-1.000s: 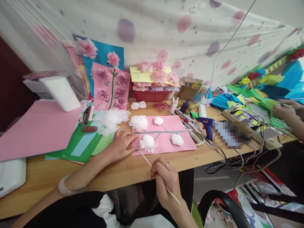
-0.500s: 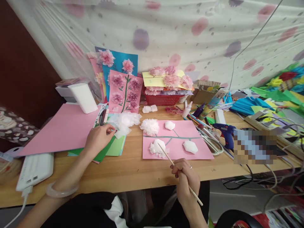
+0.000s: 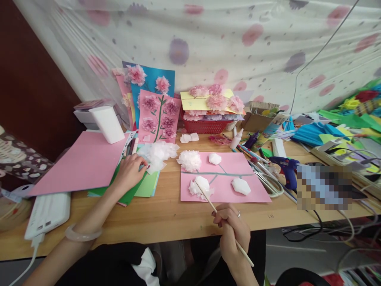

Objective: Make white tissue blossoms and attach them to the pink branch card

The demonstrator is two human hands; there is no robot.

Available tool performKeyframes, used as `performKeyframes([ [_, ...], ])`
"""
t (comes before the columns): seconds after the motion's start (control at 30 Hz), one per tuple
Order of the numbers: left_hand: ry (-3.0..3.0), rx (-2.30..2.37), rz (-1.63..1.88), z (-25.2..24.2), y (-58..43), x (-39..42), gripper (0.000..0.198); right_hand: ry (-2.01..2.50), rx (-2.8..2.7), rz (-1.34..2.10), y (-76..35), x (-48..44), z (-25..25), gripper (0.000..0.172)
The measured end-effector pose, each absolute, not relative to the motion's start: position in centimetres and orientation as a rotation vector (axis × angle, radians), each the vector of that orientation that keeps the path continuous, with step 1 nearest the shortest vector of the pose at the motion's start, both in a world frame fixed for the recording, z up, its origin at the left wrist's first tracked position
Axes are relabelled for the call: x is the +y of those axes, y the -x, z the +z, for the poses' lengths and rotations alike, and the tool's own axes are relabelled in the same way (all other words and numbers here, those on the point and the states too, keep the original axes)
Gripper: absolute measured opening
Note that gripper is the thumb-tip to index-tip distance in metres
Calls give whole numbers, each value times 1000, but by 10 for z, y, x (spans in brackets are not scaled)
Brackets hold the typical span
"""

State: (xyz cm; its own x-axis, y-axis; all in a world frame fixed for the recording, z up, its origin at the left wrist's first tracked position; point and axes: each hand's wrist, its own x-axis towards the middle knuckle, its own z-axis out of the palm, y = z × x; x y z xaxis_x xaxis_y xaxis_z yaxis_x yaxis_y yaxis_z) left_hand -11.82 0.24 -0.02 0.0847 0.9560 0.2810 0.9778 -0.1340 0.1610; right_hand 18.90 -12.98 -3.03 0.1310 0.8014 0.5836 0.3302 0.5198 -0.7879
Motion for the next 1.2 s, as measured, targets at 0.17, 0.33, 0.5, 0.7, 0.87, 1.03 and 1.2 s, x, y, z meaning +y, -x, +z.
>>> performKeyframes([
  [0.17, 2427, -2219, -1098, 19, 109, -6, 18, 1019, -1415, 463, -191, -131, -31, 30],
  [0.33, 2572, -2259, -1765, 36, 76, -9, 34, 1000, -1342, 590, -194, -127, -29, 28],
  [0.5, 3038, -2228, -2090, 30, 38, -12, 43, 935, -1215, 770, -202, -117, -24, 28],
  [0.7, 3197, -2352, -2129, 7, 19, -20, 41, 864, -1202, 933, -216, -111, -23, 26],
  [0.87, 3288, -2359, -2064, -3, 22, -24, 44, 891, -1280, 983, -217, -112, -23, 27],
  [1.03, 3407, -2274, -1977, -6, 24, -25, 43, 850, -1289, 1032, -215, -111, -23, 28],
  [1.2, 3526, -2241, -1989, -4, 23, -27, 41, 868, -1292, 1027, -212, -110, -22, 28],
])
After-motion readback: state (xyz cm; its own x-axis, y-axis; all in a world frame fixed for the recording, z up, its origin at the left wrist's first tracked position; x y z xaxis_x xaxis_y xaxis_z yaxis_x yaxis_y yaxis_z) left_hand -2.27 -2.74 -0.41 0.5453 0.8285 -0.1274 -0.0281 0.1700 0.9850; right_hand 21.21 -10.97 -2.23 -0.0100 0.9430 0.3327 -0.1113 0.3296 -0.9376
